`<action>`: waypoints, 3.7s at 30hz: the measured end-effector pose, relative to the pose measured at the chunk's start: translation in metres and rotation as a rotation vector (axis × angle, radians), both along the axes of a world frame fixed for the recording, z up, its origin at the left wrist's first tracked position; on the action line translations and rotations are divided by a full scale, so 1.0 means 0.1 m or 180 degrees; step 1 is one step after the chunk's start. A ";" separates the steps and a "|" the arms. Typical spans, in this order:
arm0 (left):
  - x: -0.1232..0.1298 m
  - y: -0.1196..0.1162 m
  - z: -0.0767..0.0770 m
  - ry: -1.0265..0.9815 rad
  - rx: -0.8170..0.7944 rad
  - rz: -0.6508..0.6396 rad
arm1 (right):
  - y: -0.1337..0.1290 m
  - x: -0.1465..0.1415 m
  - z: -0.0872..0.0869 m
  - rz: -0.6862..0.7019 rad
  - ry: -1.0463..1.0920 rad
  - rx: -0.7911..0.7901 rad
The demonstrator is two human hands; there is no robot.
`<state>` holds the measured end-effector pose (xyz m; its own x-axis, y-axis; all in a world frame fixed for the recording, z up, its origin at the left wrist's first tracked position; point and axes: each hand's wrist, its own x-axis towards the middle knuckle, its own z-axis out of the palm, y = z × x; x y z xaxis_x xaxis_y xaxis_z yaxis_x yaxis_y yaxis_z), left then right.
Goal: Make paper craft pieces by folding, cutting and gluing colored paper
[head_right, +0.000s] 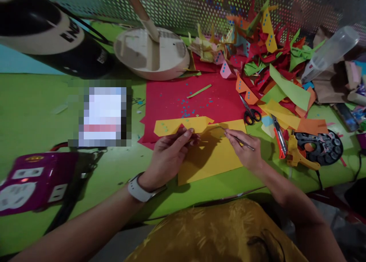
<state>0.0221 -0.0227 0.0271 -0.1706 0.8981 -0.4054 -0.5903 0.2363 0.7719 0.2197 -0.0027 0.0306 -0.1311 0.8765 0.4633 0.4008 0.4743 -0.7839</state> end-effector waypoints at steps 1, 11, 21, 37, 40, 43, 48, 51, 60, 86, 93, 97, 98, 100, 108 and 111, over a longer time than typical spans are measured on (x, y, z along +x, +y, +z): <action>0.00 0.00 0.00 -0.0012 0.0010 -0.0010 | 0.00 0.00 0.01 0.0002 -0.0006 0.0007; 0.00 0.01 0.01 0.0081 0.0002 -0.0017 | -0.03 0.00 0.08 -0.0016 0.0013 0.0064; 0.01 0.01 0.02 0.0028 -0.0029 0.0042 | -0.02 -0.02 0.03 0.0023 -0.0141 0.0159; 0.00 0.00 0.02 0.0057 0.0037 -0.0019 | -0.01 -0.02 0.03 0.0024 -0.0311 0.0367; 0.00 0.00 0.02 0.0131 0.0067 -0.0023 | -0.02 -0.02 0.10 0.0019 -0.0274 0.0405; 0.01 -0.01 0.01 0.0423 0.0064 -0.0088 | -0.07 -0.01 0.20 -0.0004 -0.0248 0.0403; 0.05 -0.06 0.03 0.0848 0.0070 -0.0401 | -0.18 -0.02 0.32 0.0120 -0.0178 0.0615; 0.08 -0.09 0.05 0.0981 0.0183 -0.0583 | -0.22 -0.05 0.34 0.0332 -0.0258 0.0639; 0.11 -0.13 0.03 0.1047 0.0344 -0.0624 | -0.22 -0.05 0.29 0.0463 -0.0316 0.0686; 0.10 -0.12 0.03 0.0995 0.0345 -0.0705 | -0.22 -0.04 0.30 0.0581 -0.0393 0.0520; 0.09 -0.13 0.04 0.1069 0.0366 -0.0753 | -0.21 -0.04 0.29 0.0583 -0.0289 0.0680; 0.09 -0.13 0.03 0.1038 0.0342 -0.0724 | -0.20 -0.06 0.30 0.0560 -0.0244 0.0736; 0.10 -0.13 0.02 0.1023 0.0328 -0.0719 | -0.20 -0.06 0.30 0.0537 -0.0248 0.0750; 0.10 -0.14 0.02 0.1013 0.0309 -0.0710 | -0.20 -0.06 0.30 0.0508 -0.0254 0.0768; 0.08 -0.14 0.01 0.1176 0.0390 -0.0798 | -0.21 -0.05 0.27 0.0564 -0.0185 0.0746; 0.07 -0.14 0.00 0.1221 0.0416 -0.0823 | -0.21 -0.04 0.26 0.0556 -0.0213 0.0773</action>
<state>0.0291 -0.0368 0.0271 -0.0500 0.9701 -0.2377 -0.1918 0.2242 0.9555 0.2153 -0.0236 0.0568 -0.3074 0.7026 0.6417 0.3436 0.7109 -0.6137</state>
